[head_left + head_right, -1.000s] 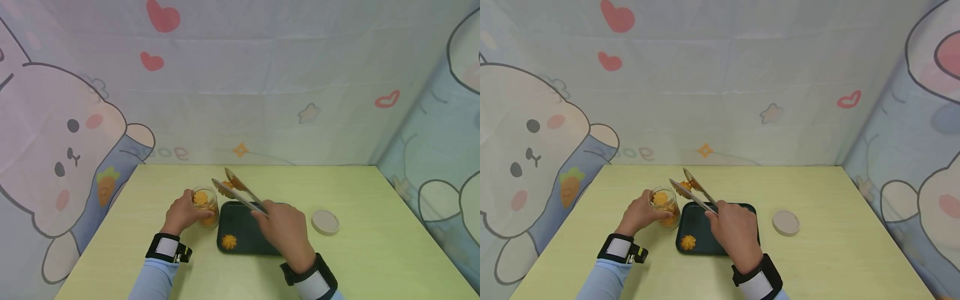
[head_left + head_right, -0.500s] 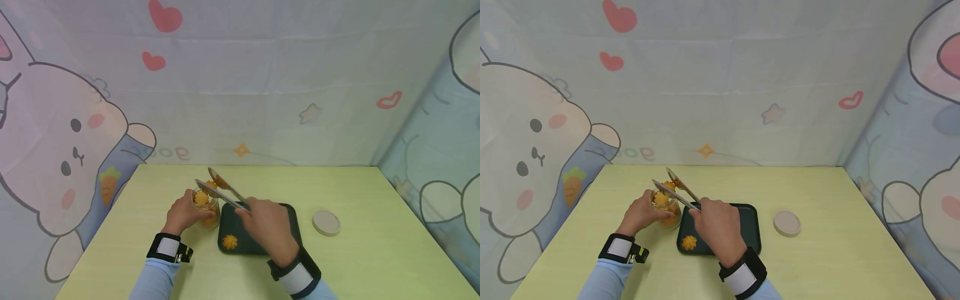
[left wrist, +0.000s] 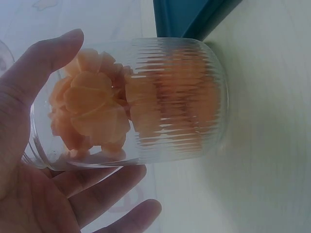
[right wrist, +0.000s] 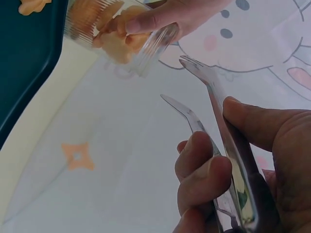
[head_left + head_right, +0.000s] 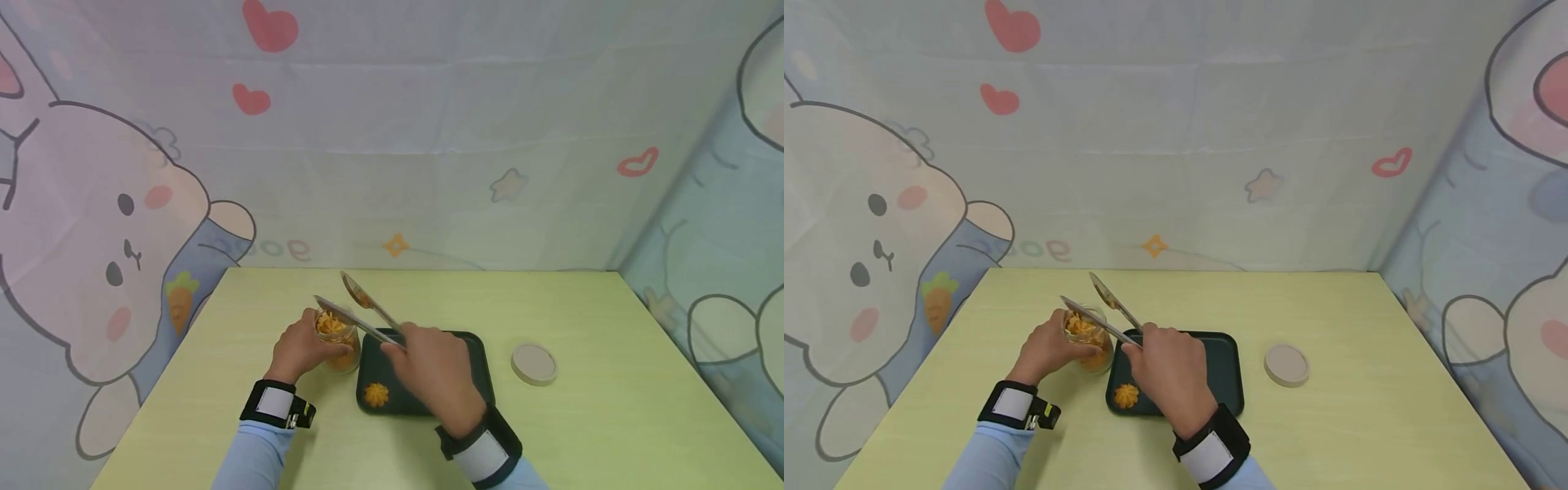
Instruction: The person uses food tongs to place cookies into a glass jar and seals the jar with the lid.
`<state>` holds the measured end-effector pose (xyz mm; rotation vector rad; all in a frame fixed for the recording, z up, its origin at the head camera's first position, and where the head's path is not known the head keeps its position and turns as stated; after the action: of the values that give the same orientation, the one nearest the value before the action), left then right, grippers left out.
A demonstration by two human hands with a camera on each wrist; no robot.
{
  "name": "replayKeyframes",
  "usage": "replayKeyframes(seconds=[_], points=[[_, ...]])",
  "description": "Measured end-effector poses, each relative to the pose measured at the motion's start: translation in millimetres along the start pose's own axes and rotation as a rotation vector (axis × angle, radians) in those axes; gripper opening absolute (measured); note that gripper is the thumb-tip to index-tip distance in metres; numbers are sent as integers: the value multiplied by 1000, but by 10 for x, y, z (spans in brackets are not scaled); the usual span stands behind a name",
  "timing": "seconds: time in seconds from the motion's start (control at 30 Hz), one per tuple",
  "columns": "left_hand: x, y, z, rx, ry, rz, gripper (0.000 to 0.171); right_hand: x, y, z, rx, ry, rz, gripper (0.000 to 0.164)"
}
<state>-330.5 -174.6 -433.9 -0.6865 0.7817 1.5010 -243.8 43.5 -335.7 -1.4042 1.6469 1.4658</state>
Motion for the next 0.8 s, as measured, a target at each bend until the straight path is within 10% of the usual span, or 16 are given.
replayKeyframes(seconds=[0.8], points=[[-7,1,7,-5,7,-7,90,-28,-68,273,45,0,13,31]])
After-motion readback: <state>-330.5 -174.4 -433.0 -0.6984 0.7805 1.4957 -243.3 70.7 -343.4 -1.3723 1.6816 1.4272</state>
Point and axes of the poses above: each hand's wrist, its own y-axis towards the middle knuckle, its own x-axis out of the palm, z = x × y, the point moved 9 cm from there along y, towards the middle knuckle, and after that the axes turned 4 degrees about z, right-handed, at the moved point
